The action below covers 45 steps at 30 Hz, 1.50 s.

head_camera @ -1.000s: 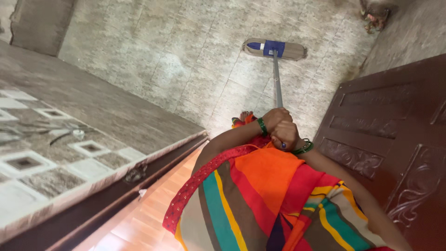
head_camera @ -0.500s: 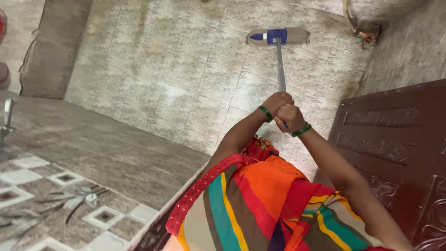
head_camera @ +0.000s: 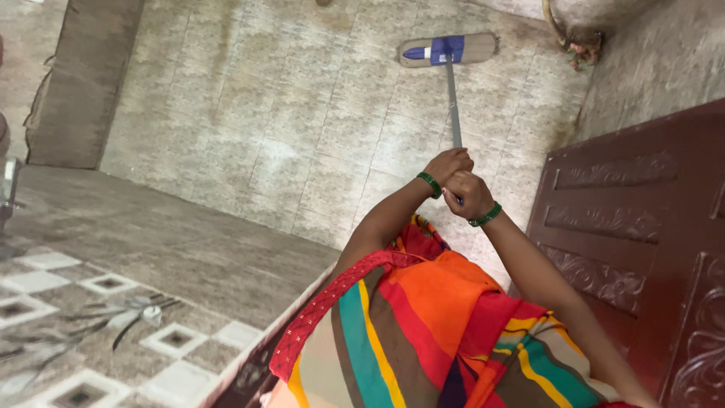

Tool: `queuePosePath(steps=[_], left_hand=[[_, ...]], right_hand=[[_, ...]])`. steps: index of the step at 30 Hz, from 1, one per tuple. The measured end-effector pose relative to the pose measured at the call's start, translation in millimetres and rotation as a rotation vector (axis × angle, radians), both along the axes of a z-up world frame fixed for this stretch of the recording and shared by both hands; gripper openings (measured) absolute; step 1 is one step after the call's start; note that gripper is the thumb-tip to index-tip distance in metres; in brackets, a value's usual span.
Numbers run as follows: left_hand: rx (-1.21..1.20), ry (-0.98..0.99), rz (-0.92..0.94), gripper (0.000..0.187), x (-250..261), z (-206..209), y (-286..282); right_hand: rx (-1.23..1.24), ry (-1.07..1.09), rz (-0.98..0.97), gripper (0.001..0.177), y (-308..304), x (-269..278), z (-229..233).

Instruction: The person mops the tiled walls and floor using a long-handled mop with a blue head.

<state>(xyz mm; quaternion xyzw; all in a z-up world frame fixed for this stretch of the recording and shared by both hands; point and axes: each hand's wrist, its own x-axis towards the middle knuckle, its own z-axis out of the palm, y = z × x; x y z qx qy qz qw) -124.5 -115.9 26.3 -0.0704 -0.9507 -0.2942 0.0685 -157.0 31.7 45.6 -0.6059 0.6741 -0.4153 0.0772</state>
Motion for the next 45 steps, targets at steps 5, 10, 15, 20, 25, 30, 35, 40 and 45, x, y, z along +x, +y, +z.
queuePosePath(steps=[5, 10, 15, 20, 25, 30, 35, 40, 45], left_hand=[[0.09, 0.074, -0.056, 0.013, 37.2, -4.7, 57.8], [0.2, 0.167, -0.152, 0.016, 58.4, -13.0, 121.5], [0.243, 0.132, -0.218, 0.014, 71.8, -25.7, 161.5], [0.245, 0.202, -0.329, 0.016, 65.6, -37.5, 171.8], [0.186, 0.258, -0.397, 0.019, 48.1, -50.2, 152.9], [0.131, 0.152, -0.423, 0.023, 13.0, -56.9, 105.0], [-0.025, 0.049, -0.406, 0.016, -42.0, -53.8, 51.3], [-0.123, -0.117, -0.391, 0.014, -93.7, -22.1, 19.4], [-0.093, -0.155, -0.361, 0.016, -88.2, -3.8, 22.2]], right_hand=[[-0.066, -0.022, -0.059, 0.019, 55.5, 47.8, 37.9], [-0.03, -0.07, -0.19, 0.02, 117.5, 82.3, 75.1], [-0.101, -0.069, -0.166, 0.016, 155.1, 97.9, 70.9], [-0.227, -0.046, -0.104, 0.015, 159.7, 87.2, 35.4], [-0.327, -0.041, -0.058, 0.016, 146.2, 70.6, 23.9], [-0.344, -0.032, -0.066, 0.017, 99.5, 41.4, 11.4], [-0.311, 0.032, -0.146, 0.021, 53.5, -8.5, -25.4], [-0.2, 0.047, -0.286, 0.023, 17.2, -52.1, -38.7], [-0.157, -0.071, -0.354, 0.014, 24.3, -38.4, -0.7]])
